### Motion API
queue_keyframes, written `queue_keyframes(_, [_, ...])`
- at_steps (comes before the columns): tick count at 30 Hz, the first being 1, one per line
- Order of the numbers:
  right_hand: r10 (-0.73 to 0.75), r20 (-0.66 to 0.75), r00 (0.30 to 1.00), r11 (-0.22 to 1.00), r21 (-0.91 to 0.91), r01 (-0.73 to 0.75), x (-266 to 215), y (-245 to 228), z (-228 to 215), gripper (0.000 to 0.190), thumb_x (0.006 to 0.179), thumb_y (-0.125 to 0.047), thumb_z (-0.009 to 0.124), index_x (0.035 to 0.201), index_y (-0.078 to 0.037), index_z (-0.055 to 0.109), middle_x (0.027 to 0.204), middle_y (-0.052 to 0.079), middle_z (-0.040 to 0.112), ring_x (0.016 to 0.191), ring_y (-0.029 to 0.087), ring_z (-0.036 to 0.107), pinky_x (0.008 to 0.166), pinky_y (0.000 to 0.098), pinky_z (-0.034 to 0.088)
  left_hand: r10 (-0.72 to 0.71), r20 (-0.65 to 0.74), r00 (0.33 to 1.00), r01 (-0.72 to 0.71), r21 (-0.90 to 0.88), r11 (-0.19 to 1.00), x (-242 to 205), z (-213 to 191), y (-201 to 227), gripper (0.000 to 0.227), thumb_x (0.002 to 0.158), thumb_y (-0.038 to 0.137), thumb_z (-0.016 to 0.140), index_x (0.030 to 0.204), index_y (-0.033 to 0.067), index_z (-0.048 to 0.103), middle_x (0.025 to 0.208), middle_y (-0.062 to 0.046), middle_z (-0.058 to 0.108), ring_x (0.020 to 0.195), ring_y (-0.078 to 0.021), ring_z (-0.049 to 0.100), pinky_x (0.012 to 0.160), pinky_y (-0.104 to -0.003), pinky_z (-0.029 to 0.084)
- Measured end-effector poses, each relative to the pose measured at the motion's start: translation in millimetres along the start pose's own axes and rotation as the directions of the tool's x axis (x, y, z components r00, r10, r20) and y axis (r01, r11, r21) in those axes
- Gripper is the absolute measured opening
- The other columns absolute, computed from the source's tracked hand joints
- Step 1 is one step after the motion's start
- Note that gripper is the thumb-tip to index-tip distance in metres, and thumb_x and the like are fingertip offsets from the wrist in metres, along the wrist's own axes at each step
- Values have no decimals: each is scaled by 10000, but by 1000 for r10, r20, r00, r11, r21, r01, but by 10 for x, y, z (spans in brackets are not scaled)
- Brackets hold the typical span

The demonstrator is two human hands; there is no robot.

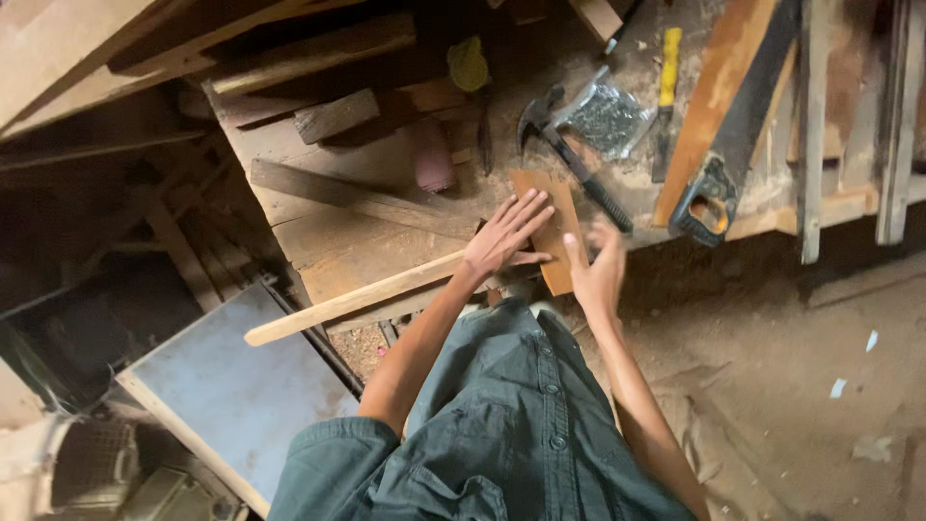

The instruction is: The person aligns two wooden pieces on a workbench, hammers nails to join them, and writes on the assembled piece with a marker. The person repeatedly adjusts the wood and hammers multiple nails into both pieces.

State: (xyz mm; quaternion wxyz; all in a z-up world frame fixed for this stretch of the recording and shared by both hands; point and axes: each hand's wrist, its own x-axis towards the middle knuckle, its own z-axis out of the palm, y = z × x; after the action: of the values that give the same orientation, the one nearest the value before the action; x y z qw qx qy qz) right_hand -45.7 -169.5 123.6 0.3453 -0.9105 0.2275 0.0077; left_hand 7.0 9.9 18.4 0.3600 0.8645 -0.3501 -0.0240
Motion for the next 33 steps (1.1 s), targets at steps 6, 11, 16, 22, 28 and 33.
queue_keyframes(6, [138,40,990,964,222,-144,58,531,244,373,928,-259,786,1153,22,686,998,124,758,867,180,707,801,318,573,47,-50,998,-50,-58,997,-155,-80,-44,756,921,545,723,1495,117,482,1504,-146,510,1350,-326,512,1151,-432,398])
queue_keyframes(11, [160,119,980,957,226,-184,135,841,388,374,918,-252,790,1146,33,708,974,124,758,861,160,714,777,309,563,-136,-58,989,138,33,990,-877,-605,48,561,936,463,745,1310,86,564,1271,-120,617,1163,-316,589,1025,-433,463])
queue_keyframes(16, [134,134,982,932,320,-171,206,993,489,342,931,-246,777,1121,31,718,943,111,764,823,155,689,732,317,540,-424,-85,901,432,240,869,-1439,-944,31,693,815,491,771,1200,-55,584,1117,-228,605,1050,-393,572,899,-472,449])
queue_keyframes(22, [181,129,975,953,223,-206,217,697,318,282,941,-225,779,1110,-2,747,918,150,764,806,193,697,744,344,539,-438,79,896,396,305,866,-1581,-944,23,310,986,389,653,1137,119,626,1066,-137,634,1028,-334,622,854,-433,517])
queue_keyframes(28, [-461,-313,830,887,-192,420,-58,-83,-554,376,811,-127,794,1160,-25,698,972,159,682,933,319,640,833,432,523,-476,58,878,471,85,878,-1414,-1235,293,342,976,435,636,1078,109,614,957,-157,716,875,-376,706,666,-495,547])
queue_keyframes(33, [-440,-250,862,858,166,486,-802,-544,-891,206,939,-241,709,825,-72,687,698,61,649,641,193,629,601,365,507,-529,132,838,540,-72,838,-991,-1545,442,415,1022,468,576,1181,87,609,857,-199,701,770,-385,702,648,-482,529])
